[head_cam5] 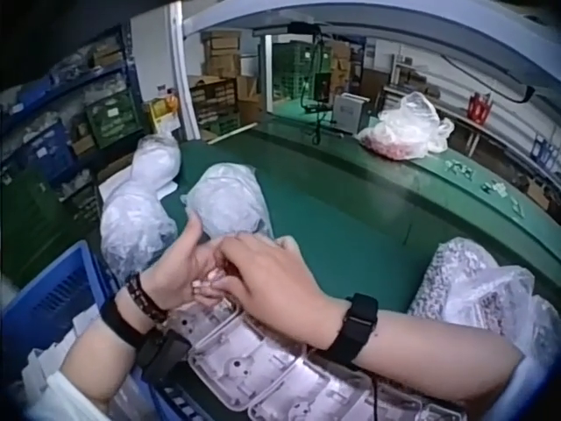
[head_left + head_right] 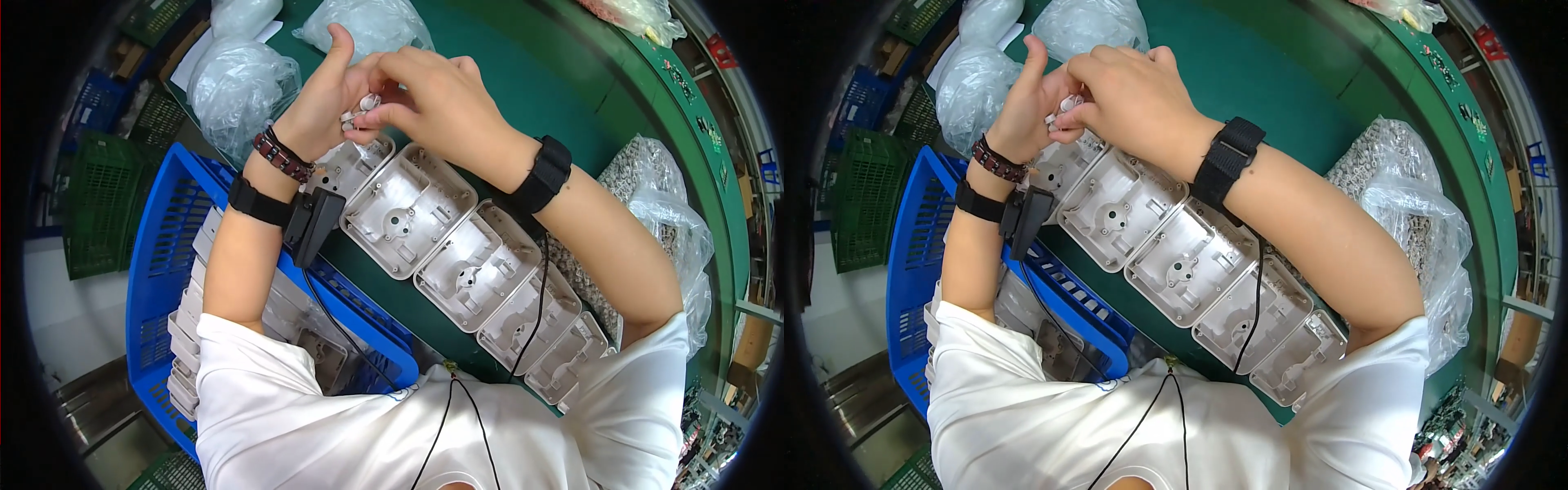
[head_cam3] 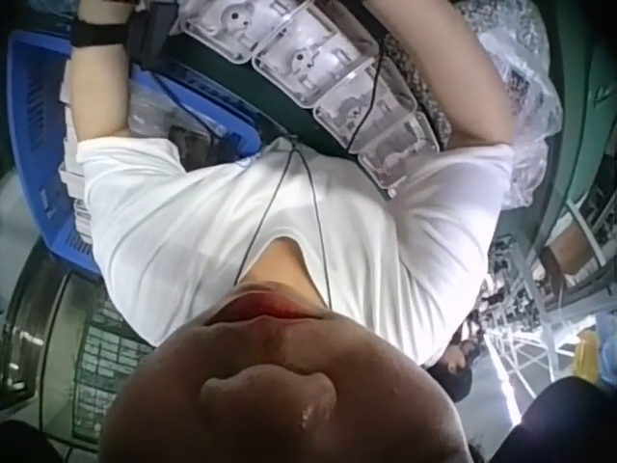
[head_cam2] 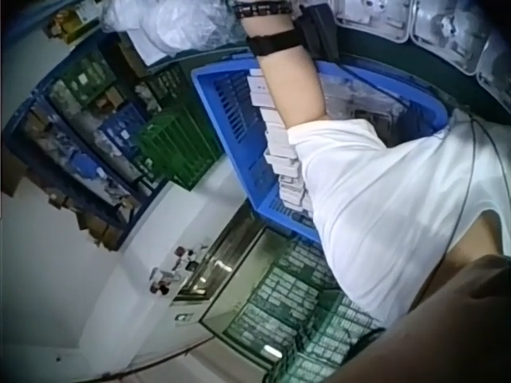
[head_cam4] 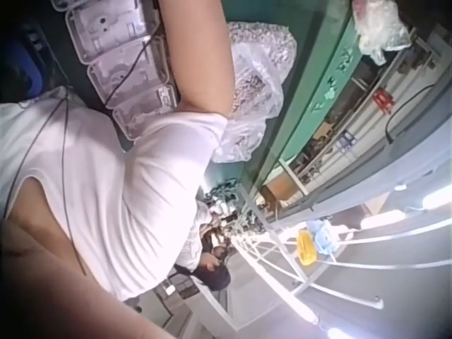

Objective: Assembling small electronic components into plastic housings on a production line.

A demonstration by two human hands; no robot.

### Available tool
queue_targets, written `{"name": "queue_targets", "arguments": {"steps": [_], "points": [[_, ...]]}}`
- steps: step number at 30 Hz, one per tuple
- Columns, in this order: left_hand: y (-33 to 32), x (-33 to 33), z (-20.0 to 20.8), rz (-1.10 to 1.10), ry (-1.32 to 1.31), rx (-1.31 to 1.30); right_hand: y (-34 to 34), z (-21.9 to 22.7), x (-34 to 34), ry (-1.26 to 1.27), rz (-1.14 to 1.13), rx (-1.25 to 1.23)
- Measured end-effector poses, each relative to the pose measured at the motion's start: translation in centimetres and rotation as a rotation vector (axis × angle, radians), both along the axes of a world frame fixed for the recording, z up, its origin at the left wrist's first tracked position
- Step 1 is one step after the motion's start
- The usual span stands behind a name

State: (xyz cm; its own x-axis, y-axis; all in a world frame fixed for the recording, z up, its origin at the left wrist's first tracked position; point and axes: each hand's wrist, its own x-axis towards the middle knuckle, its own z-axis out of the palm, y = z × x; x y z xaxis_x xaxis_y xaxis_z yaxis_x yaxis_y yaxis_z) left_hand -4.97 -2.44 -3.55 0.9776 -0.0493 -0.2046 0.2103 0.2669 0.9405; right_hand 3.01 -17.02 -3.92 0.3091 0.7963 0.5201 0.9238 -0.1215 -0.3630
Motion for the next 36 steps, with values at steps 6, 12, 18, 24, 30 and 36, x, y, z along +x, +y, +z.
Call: {"name": "queue_targets", "arguments": {"steps": [6,12,18,24,30,36], "points": [[-0.4,0.1,0.7,-0.114,-0.027,-0.213,0.0,-0.6,1.5,-0.106,0.070,0.187],[1.1,0.3,-0.1,-0.083,0.002,-0.106,0.2,0.3,1.8,-0.083,0.200,0.165],[0.1,-0.2,0.3,-0.106,0.014,0.231,-0.4,2.0,2.3,0.498,0.219,-0.154],[0.5,0.0,0.6,-0.041,-0.011,0.308,-0.6,3.5,1.9,0.022,0.254,0.278],[1.0,0.3,0.2,-0.003,-0.198,0.323,0.3,4.4,2.2,0.613,0.099,0.011],[3.3,0.3,-0.8,0.030,-0.116,0.121,0.7,4.1,2.4,0.405,0.177,0.138]]}}
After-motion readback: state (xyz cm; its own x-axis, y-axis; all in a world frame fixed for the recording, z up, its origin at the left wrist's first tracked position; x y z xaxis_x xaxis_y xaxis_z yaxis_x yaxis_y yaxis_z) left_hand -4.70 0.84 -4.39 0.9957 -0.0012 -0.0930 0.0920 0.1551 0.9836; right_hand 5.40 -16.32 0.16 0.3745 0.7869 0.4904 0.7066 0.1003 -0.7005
